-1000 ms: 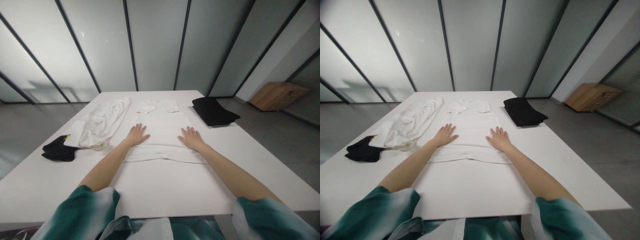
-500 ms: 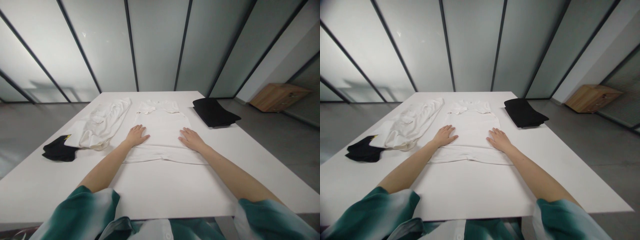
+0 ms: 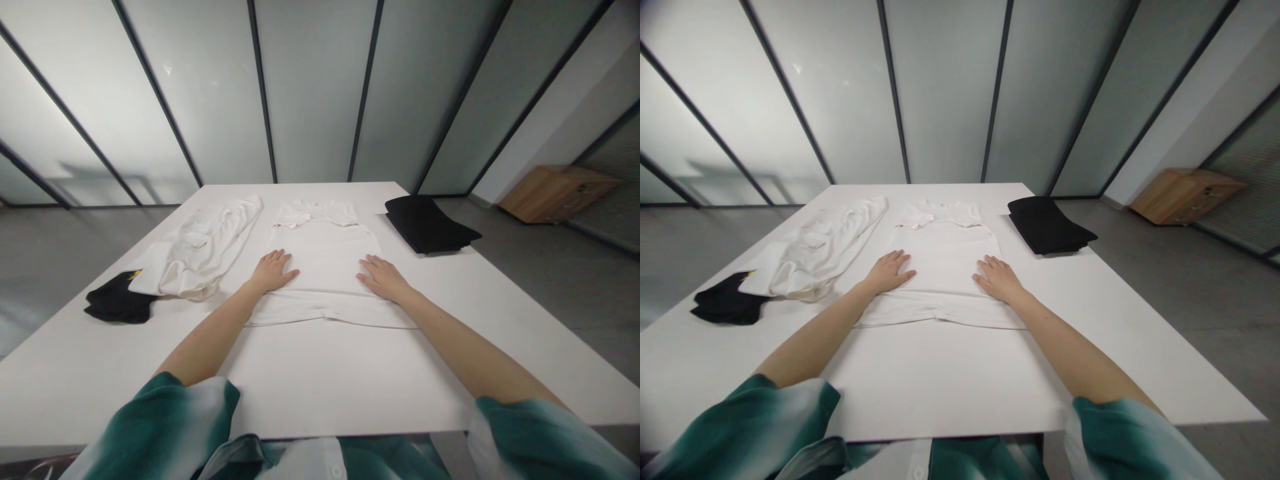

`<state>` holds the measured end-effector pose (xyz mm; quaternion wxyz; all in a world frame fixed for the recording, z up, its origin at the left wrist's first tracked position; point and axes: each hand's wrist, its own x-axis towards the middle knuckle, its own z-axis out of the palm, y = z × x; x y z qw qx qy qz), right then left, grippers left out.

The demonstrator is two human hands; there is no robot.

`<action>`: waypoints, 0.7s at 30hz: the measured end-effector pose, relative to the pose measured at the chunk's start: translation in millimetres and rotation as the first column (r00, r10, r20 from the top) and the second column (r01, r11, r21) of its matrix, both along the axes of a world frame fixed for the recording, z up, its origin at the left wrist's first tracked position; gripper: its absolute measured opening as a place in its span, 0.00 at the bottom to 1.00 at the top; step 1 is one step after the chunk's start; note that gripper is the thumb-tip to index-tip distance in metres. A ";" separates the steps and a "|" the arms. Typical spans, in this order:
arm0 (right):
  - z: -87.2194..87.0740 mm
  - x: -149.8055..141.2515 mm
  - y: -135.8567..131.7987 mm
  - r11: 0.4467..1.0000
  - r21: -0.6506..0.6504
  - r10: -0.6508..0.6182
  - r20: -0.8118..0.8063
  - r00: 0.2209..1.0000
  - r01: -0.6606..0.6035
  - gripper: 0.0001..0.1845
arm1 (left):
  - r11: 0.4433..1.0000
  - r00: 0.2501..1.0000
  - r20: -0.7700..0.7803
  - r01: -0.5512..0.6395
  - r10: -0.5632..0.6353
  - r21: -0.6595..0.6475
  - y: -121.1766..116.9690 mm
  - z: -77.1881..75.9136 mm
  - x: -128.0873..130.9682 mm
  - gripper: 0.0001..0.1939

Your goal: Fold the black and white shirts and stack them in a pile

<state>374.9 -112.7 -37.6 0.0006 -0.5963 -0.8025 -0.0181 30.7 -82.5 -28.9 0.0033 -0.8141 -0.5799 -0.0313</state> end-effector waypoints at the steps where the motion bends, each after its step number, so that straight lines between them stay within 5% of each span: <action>1: 0.2 -0.1 -0.1 1.000 0.000 0.000 0.002 1.000 0.000 0.33 | 1.000 1.000 0.000 0.002 -0.002 0.004 0.2 -0.4 -0.2 0.35; 21: -15.2 15.3 16.5 0.999 0.044 0.012 -0.110 0.994 -0.007 0.31 | 0.998 0.999 0.033 0.029 -0.027 -0.052 8.4 -4.4 -7.3 0.41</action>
